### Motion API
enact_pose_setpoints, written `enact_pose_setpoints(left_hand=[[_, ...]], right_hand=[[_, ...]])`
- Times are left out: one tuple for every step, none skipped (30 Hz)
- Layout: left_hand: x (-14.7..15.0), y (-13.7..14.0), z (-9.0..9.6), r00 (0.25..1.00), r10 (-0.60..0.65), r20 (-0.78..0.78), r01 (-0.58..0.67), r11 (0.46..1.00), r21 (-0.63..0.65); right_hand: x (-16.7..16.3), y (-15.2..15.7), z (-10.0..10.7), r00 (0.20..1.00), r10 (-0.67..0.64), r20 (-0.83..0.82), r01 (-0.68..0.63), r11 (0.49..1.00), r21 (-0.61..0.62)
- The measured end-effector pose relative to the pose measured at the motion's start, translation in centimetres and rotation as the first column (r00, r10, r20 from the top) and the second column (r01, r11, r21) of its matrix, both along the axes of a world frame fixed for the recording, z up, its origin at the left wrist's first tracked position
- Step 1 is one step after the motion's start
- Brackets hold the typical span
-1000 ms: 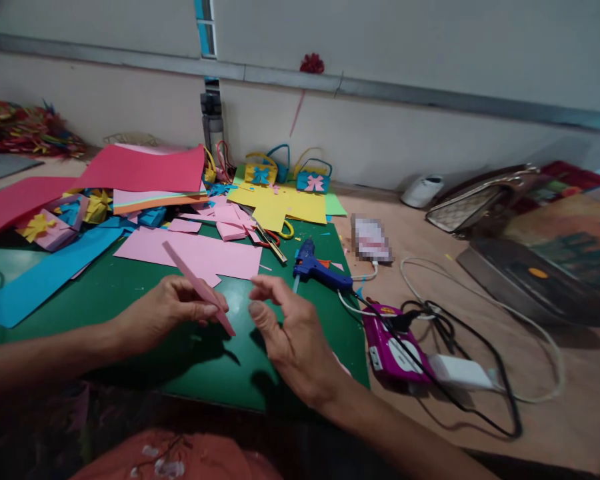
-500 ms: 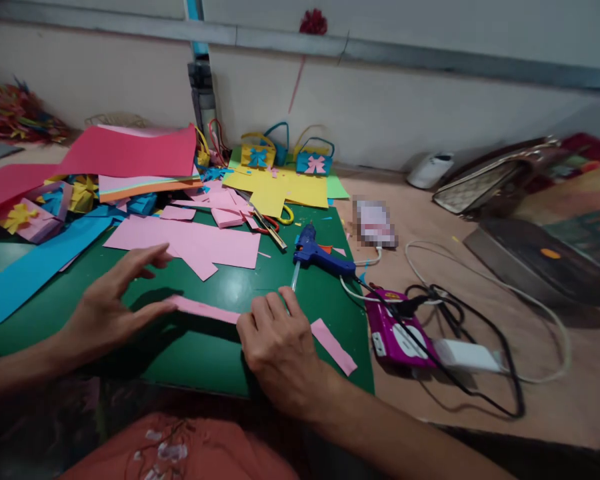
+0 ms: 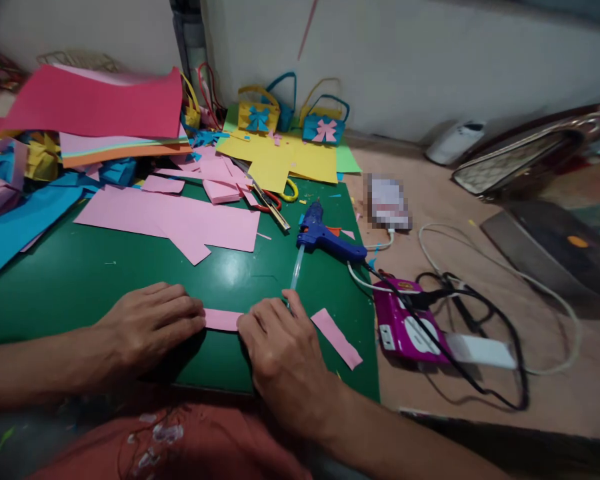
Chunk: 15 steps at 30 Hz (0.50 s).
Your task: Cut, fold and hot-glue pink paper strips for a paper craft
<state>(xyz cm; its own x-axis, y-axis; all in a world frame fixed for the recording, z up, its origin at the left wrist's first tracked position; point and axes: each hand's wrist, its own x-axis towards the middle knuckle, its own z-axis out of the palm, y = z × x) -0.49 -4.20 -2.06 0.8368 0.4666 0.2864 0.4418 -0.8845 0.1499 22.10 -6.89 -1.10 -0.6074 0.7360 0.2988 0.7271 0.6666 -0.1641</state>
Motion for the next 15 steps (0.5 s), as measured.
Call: enact_pose_setpoints(left_hand=[[-0.07,0.06,-0.05,1.0,-0.002,0.003,0.002,0.999,-0.033],[-0.11,0.11,-0.09,1.0,0.006,0.01,-0.005,0.998,-0.066],[-0.13,0.13,-0.12,1.0,0.019,0.021,-0.017,0.995,-0.095],[-0.12,0.14,-0.14,0.999,0.038,0.033,-0.034,0.992,-0.122],[-0.09,0.13,-0.15,0.998,0.057,0.039,-0.051,0.988,-0.148],[-0.04,0.12,-0.16,0.997,0.07,0.044,-0.061,0.983,-0.171],[0.01,0.1,-0.17,0.996,0.077,0.052,-0.066,0.98,-0.19],[0.06,0.08,-0.2,0.995,0.087,0.058,-0.073,0.976,-0.206],[0.1,0.05,-0.24,0.993,0.099,0.063,-0.083,0.971,-0.222],[0.12,0.03,-0.29,0.992,0.109,0.067,-0.09,0.968,-0.234],[0.13,0.02,-0.36,0.991,0.11,0.073,-0.09,0.967,-0.239],[0.13,0.01,-0.45,0.991,0.108,0.076,-0.087,0.967,-0.239],[0.12,0.02,-0.55,0.991,0.105,0.077,-0.084,0.968,-0.235],[0.11,0.03,-0.64,0.991,0.104,0.081,-0.083,0.97,-0.229],[0.09,0.05,-0.72,0.991,0.105,0.08,-0.085,0.971,-0.222]], right_hand=[[0.05,0.0,-0.03,1.0,-0.011,-0.022,0.01,0.999,-0.033],[0.1,0.01,-0.05,0.999,-0.023,-0.04,0.021,0.998,-0.064],[0.13,0.03,-0.07,0.998,-0.039,-0.058,0.034,0.996,-0.087],[0.17,0.05,-0.08,0.996,-0.058,-0.075,0.05,0.993,-0.103],[0.22,0.07,-0.09,0.993,-0.073,-0.089,0.063,0.991,-0.114],[0.26,0.07,-0.08,0.991,-0.082,-0.101,0.07,0.991,-0.118],[0.3,0.07,-0.06,0.99,-0.084,-0.109,0.07,0.99,-0.121],[0.33,0.07,-0.02,0.99,-0.081,-0.113,0.066,0.99,-0.125],[0.35,0.07,0.04,0.991,-0.076,-0.114,0.061,0.99,-0.128],[0.34,0.08,0.11,0.991,-0.069,-0.113,0.054,0.99,-0.13],[0.3,0.12,0.18,0.992,-0.062,-0.109,0.048,0.991,-0.128],[0.25,0.18,0.23,0.993,-0.056,-0.101,0.043,0.992,-0.122],[0.18,0.26,0.26,0.995,-0.049,-0.09,0.039,0.993,-0.111],[0.1,0.36,0.25,0.996,-0.041,-0.077,0.034,0.995,-0.096],[0.03,0.48,0.21,0.997,-0.035,-0.064,0.03,0.996,-0.079]])
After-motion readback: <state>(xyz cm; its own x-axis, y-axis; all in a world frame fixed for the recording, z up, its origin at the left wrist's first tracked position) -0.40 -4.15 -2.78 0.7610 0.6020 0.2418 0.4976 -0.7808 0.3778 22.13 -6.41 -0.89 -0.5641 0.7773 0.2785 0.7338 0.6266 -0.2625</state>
